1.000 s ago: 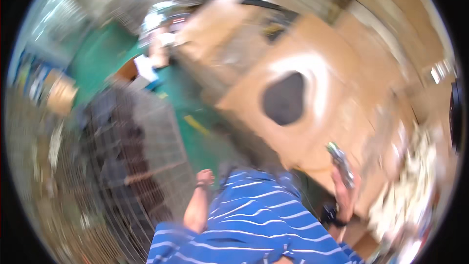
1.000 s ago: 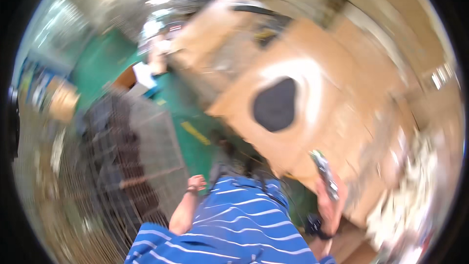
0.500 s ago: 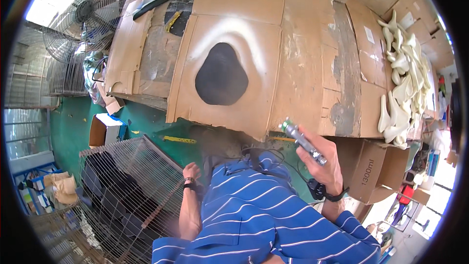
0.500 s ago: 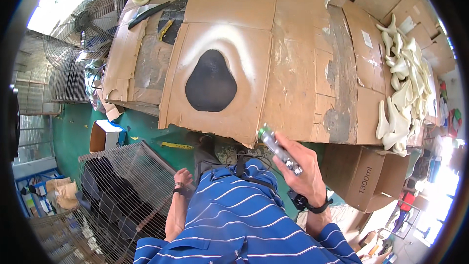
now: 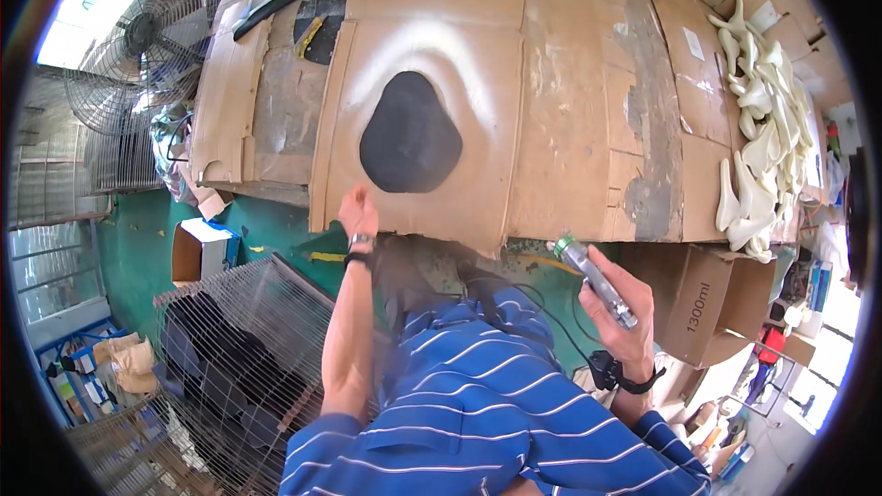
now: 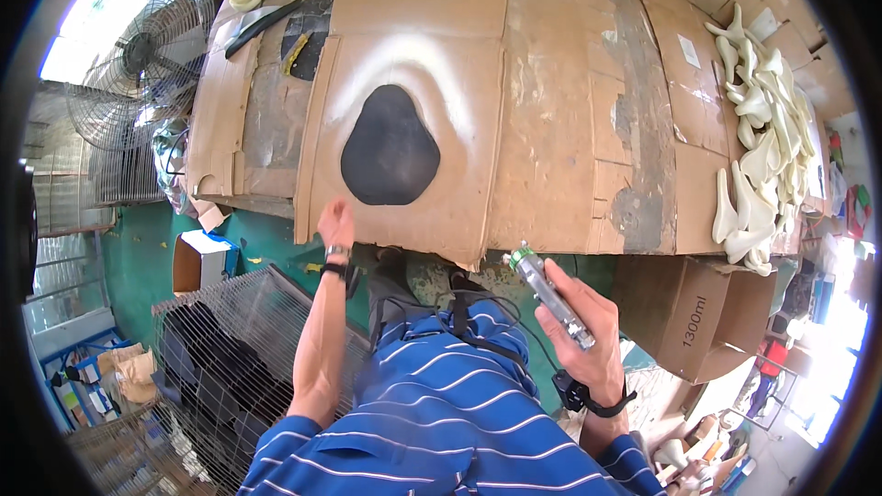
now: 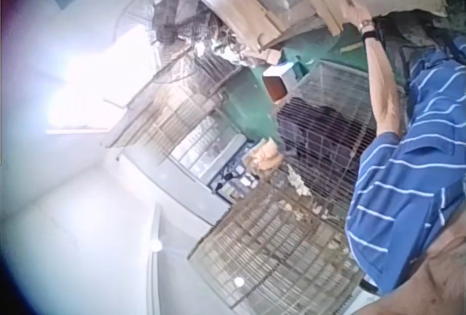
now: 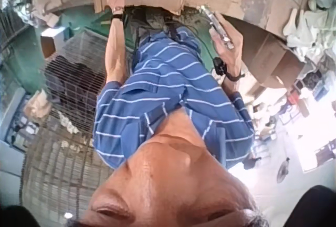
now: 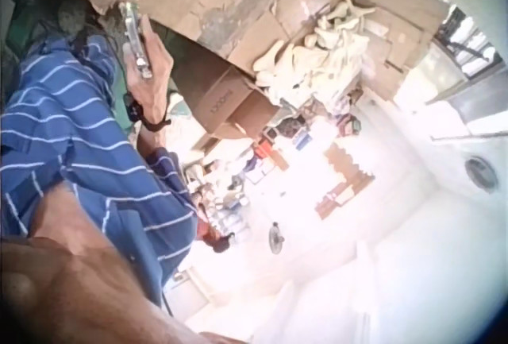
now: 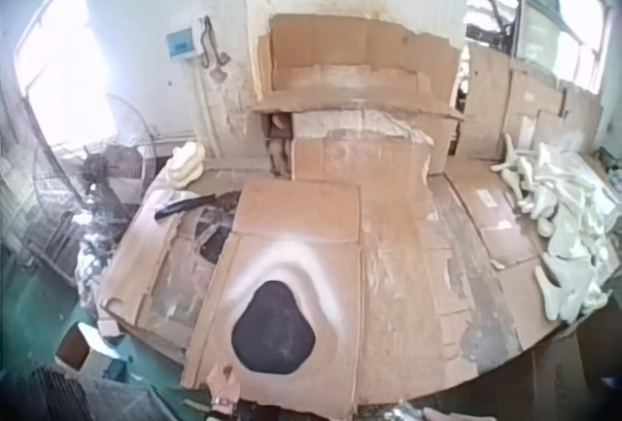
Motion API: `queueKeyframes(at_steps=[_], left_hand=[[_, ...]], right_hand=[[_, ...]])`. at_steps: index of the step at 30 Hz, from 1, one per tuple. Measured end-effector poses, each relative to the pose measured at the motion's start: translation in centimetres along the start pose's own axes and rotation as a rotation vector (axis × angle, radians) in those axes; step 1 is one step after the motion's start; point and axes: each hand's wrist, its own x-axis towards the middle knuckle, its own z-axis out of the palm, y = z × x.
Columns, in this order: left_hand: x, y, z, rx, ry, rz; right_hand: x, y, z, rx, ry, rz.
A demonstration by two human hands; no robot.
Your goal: The person repeatedly picks up black shoe insoles from a wire rack and sprays them with a handheld spray gun. The person places each insole on a cardboard-covered workbench, applies a coat of black spray, and then returns the insole to the rack. This process is repeated for multiple insoles throughout the video.
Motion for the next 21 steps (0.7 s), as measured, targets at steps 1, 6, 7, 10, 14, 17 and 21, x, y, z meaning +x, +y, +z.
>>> queueKeyframes(at_steps=[1, 6, 7, 10, 14, 17, 21], left_hand=[[1.6, 2.4, 0.8, 0.045, -0.017, -0.052], [4.5, 8.8, 2.2, 0.359, -0.104, -0.164], [4.8, 8.8, 2.4, 0.383, -0.097, -0.105], [5.4, 11.2, 2.0, 0.266, -0.013, 0.022], [6.9, 12.5, 3.5, -0.315, 0.081, -0.337], [9.6, 6.0, 6.2, -1.216, 0.066, -0.891], [12.9, 9.0, 7.2, -1.694, -0.325, -0.865]], right_hand=[[0.0, -0.6, -0.2, -0.038, -0.016, -0.006], [-1.3, -0.4, 0.7, -0.005, 0.059, -0.01], [-1.8, -0.1, 0.8, 0.004, 0.057, 0.026], [-2.1, 0.3, 1.6, 0.011, 0.087, 0.053], [-2.6, 1.5, 2.6, 0.043, 0.114, 0.069], [-2.5, 1.2, 2.7, 0.053, 0.059, 0.019], [-3.0, 1.4, 2.9, 0.048, 0.078, 0.017]])
